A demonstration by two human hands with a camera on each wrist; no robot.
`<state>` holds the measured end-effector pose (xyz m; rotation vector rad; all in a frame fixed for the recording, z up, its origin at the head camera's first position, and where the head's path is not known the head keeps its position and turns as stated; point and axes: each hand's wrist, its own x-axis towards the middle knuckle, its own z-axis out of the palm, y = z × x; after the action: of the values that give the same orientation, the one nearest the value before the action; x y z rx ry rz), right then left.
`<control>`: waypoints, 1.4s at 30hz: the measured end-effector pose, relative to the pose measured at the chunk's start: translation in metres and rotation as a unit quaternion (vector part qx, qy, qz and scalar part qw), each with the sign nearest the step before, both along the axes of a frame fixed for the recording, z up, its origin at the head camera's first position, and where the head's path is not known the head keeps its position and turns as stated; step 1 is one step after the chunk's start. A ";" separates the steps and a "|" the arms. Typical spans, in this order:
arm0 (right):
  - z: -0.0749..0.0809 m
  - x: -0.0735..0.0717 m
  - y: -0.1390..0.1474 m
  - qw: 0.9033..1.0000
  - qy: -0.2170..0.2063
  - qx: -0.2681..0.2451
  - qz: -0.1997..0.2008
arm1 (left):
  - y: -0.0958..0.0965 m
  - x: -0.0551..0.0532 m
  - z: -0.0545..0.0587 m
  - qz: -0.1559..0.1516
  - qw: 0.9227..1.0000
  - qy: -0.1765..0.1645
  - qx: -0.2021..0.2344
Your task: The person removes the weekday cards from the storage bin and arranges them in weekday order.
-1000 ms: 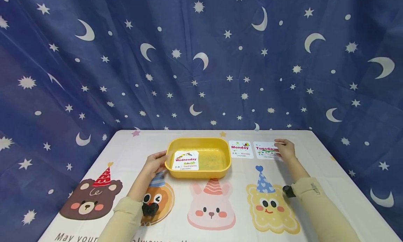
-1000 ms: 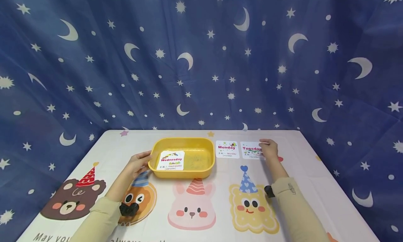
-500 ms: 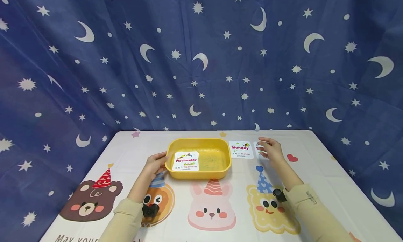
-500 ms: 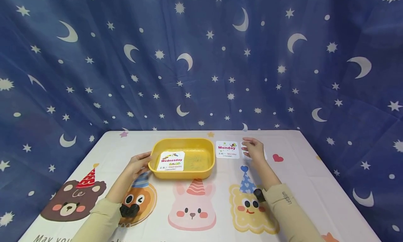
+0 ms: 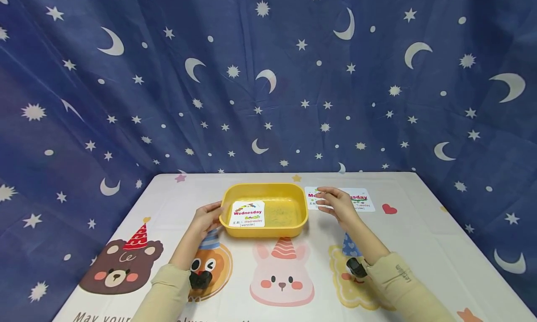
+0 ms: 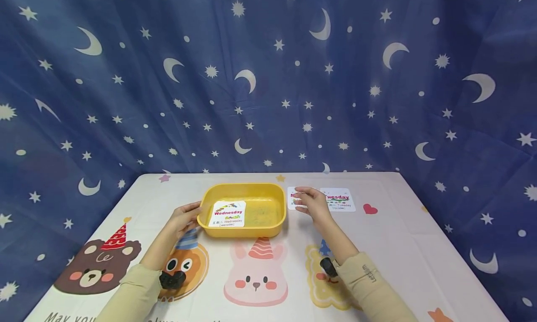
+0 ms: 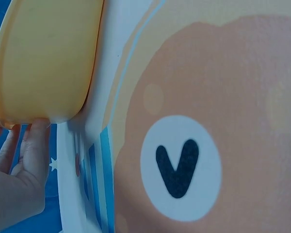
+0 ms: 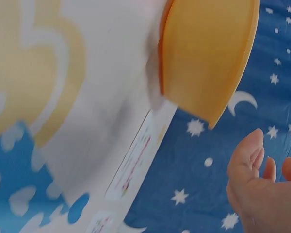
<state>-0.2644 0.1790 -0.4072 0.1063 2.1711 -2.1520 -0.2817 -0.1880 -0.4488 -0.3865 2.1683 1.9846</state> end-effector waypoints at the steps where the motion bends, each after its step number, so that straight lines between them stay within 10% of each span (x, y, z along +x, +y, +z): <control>1: -0.001 0.000 -0.003 1.000 0.002 -0.003 0.006 | 0.000 0.000 0.000 0.000 1.000 0.000 0.000; 20: -0.006 -0.004 -0.066 0.997 0.011 0.000 0.071 | 0.005 -0.004 0.001 -0.004 1.000 0.003 -0.004; 42: -0.028 -0.026 -0.123 0.990 -0.090 0.075 0.074 | 0.001 -0.001 0.000 -0.003 1.000 0.007 0.003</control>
<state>-0.2906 0.0557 -0.4351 0.1377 2.1610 -1.8250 -0.2829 -0.1873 -0.4491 -0.3667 2.1682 1.9963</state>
